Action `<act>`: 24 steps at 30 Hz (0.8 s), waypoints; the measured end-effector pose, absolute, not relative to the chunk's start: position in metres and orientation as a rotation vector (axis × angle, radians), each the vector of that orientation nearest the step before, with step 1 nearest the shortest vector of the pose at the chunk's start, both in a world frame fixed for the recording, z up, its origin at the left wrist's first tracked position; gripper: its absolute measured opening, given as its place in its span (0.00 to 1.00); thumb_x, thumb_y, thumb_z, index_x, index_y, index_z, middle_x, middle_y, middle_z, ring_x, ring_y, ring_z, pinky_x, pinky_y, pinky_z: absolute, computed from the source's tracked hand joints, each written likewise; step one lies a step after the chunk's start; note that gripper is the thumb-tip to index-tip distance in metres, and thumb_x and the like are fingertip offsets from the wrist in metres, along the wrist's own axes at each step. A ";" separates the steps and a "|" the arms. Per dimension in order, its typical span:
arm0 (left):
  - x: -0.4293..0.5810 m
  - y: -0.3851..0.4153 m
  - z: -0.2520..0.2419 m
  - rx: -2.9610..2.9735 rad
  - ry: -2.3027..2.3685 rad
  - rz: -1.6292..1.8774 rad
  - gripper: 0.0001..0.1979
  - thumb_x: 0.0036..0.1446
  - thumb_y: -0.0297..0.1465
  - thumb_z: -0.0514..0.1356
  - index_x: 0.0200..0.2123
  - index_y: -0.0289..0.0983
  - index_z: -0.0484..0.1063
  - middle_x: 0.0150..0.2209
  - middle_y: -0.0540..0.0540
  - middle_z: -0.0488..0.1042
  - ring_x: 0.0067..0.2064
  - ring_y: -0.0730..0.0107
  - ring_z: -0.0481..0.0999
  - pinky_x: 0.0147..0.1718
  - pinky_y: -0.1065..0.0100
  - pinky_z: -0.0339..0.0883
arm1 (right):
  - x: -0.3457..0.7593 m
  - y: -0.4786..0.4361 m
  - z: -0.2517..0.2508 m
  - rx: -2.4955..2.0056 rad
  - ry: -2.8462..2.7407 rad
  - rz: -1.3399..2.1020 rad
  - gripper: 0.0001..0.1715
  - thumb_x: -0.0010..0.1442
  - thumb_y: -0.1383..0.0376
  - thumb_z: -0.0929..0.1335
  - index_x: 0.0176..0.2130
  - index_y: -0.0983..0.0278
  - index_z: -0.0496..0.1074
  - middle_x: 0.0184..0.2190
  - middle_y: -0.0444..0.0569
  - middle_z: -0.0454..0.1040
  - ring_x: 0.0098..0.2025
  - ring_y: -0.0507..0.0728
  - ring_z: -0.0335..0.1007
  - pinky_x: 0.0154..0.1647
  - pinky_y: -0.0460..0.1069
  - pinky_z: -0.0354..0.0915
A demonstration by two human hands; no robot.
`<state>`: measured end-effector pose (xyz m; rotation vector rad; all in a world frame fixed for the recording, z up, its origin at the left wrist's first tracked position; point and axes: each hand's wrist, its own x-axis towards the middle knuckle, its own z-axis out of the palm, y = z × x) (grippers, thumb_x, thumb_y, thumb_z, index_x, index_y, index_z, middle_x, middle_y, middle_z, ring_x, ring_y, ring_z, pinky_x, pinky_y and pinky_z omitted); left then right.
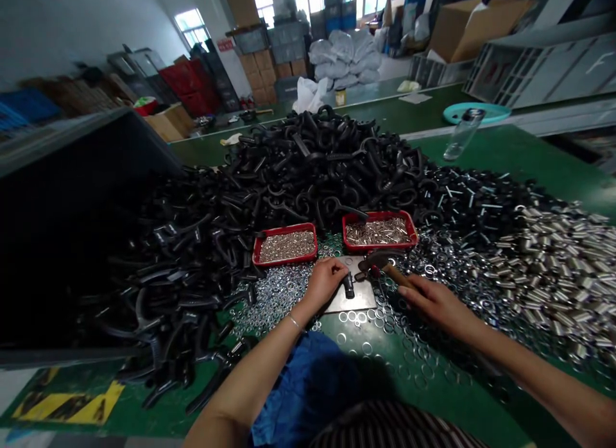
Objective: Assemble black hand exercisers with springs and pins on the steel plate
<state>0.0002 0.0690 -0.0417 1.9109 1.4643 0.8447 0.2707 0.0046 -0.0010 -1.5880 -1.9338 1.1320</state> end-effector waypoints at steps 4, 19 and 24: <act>-0.003 0.064 -0.027 2.348 1.396 0.632 0.07 0.64 0.31 0.57 0.37 0.35 0.74 0.39 0.43 0.75 0.45 0.62 0.72 0.49 0.60 0.61 | 0.275 0.005 -0.008 -1.590 -1.936 1.134 0.21 0.67 0.49 0.60 0.34 0.62 0.68 0.25 0.46 0.71 0.25 0.53 0.65 0.25 0.47 0.59; -0.007 0.042 -0.040 2.192 1.395 0.521 0.54 0.48 0.39 0.71 0.69 0.31 0.43 0.51 0.34 0.71 0.59 0.45 0.64 0.61 0.46 0.55 | 0.241 0.022 -0.005 -1.698 -2.311 0.908 0.19 0.70 0.55 0.58 0.40 0.65 0.68 0.31 0.52 0.76 0.30 0.57 0.72 0.31 0.48 0.61; -0.006 0.029 -0.025 2.062 1.437 0.699 0.43 0.53 0.39 0.68 0.66 0.36 0.52 0.53 0.36 0.70 0.56 0.50 0.68 0.58 0.47 0.61 | 0.250 0.027 -0.012 -1.550 -2.124 0.655 0.22 0.69 0.54 0.59 0.48 0.66 0.72 0.42 0.58 0.76 0.43 0.62 0.72 0.46 0.56 0.65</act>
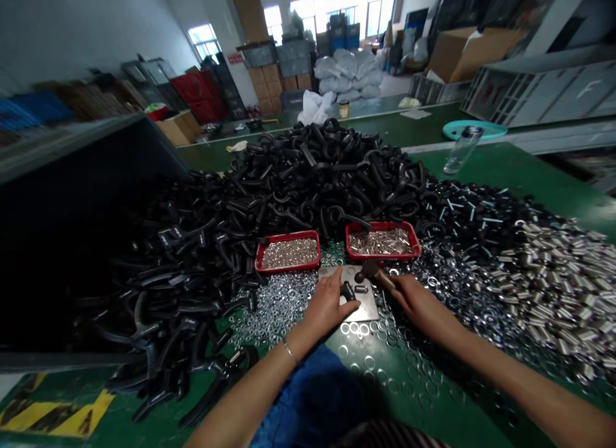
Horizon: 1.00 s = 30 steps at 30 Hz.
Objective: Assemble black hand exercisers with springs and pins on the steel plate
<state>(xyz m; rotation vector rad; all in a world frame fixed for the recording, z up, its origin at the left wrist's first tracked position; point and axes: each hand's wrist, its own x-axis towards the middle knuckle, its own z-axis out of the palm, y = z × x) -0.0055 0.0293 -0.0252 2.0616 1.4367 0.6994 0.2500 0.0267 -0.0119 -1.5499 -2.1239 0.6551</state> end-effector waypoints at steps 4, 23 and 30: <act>0.015 0.002 -0.007 1.877 1.557 0.996 0.35 0.58 0.42 0.64 0.64 0.38 0.55 0.55 0.36 0.68 0.56 0.53 0.68 0.58 0.48 0.62 | 0.230 0.019 -0.002 -1.312 -1.959 0.781 0.20 0.68 0.53 0.61 0.42 0.62 0.77 0.44 0.56 0.75 0.49 0.64 0.68 0.55 0.60 0.60; 0.083 0.217 0.008 0.958 1.454 1.240 0.19 0.61 0.27 0.60 0.52 0.28 0.59 0.25 0.50 0.72 0.18 0.70 0.74 0.15 0.71 0.68 | 0.168 0.039 -0.077 -1.023 -1.047 1.548 0.30 0.57 0.38 0.67 0.36 0.61 0.62 0.23 0.36 0.65 0.14 0.46 0.57 0.12 0.42 0.56; 0.085 0.210 0.021 0.809 1.320 1.412 0.19 0.60 0.24 0.60 0.53 0.34 0.59 0.32 0.50 0.74 0.29 0.75 0.79 0.32 0.69 0.78 | 0.171 0.040 -0.082 -1.021 -1.040 1.575 0.32 0.54 0.36 0.67 0.35 0.60 0.59 0.24 0.37 0.67 0.13 0.46 0.58 0.12 0.42 0.55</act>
